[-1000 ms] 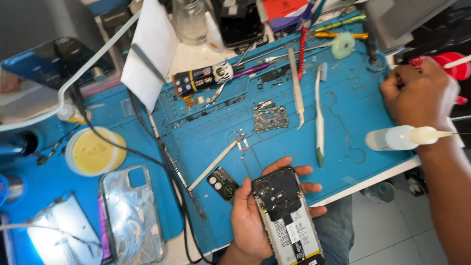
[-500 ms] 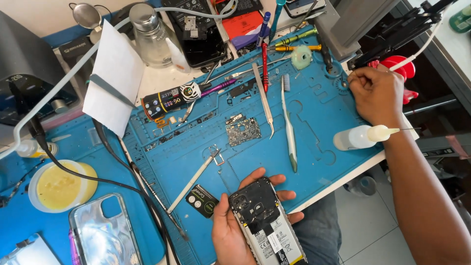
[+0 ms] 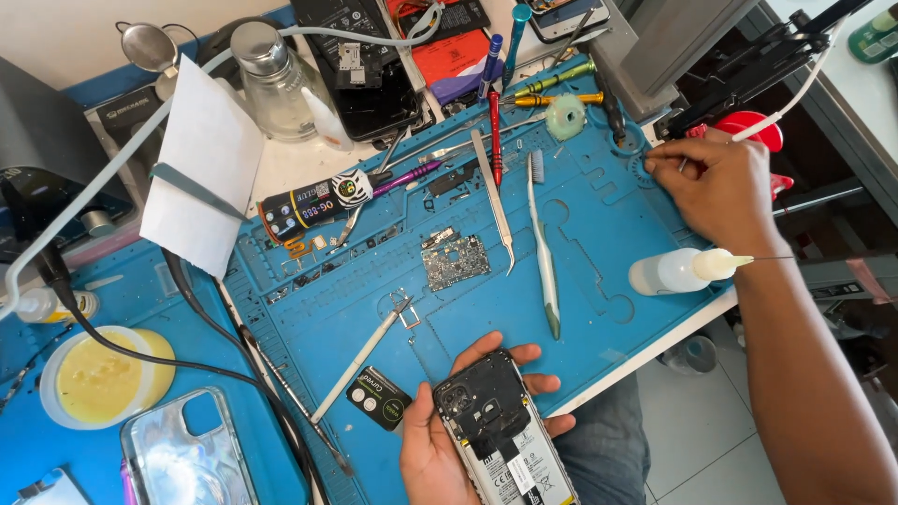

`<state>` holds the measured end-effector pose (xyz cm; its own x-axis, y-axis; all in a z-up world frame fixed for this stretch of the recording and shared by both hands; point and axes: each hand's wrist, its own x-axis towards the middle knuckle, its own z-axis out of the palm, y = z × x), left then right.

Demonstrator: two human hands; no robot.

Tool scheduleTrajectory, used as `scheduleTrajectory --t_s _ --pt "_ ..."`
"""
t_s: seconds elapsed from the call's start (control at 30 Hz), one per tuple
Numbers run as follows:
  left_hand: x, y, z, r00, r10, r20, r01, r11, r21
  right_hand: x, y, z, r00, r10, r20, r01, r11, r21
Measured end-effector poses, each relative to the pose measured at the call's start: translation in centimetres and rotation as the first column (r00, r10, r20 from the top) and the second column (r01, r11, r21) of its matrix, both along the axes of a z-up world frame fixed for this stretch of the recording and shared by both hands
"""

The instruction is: The person uses a red screwdriver to remove screws from the back of a disassembled smartphone. They then pick up an orange phone back cover and use the screwdriver to remove screws from it as well.

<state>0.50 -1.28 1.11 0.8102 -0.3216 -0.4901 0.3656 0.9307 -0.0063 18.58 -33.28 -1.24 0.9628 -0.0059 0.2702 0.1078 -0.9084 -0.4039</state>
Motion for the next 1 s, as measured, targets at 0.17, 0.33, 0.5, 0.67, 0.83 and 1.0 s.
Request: scheduleTrajectory --t_s 0.17,0.33,0.5,0.67,0.83,1.0 --pt "0.0 0.1 0.1 1.000 0.005 0.001 -0.005 1.000 -0.003 0.5 -1.0 -1.1 0.997 0.071 0.029 -0.063 0.972 -0.228" --pt "0.1 0.5 0.6 0.999 0.001 -0.041 -0.003 0.999 -0.039 -0.5 0.3 -1.8 0.979 0.141 0.150 -0.064 0.900 -0.431" --pt "-0.3 1.0 -0.1 0.997 -0.036 0.061 0.042 0.994 -0.097 -0.4 0.1 -2.9 0.965 0.131 0.228 0.040 0.785 -0.619" --pt "-0.4 1.2 -0.1 0.994 -0.047 0.101 0.059 0.991 -0.118 0.0 0.5 -1.5 0.999 0.008 0.049 0.030 0.699 -0.715" --pt "-0.5 1.1 -0.2 0.995 -0.035 0.098 0.046 0.992 -0.119 0.4 -0.7 -1.7 1.000 -0.004 -0.007 -0.003 0.601 -0.799" --pt "-0.4 1.1 -0.4 0.994 -0.043 0.105 0.057 0.989 -0.138 1.1 -1.0 -1.6 0.997 -0.046 -0.057 -0.030 0.459 -0.888"
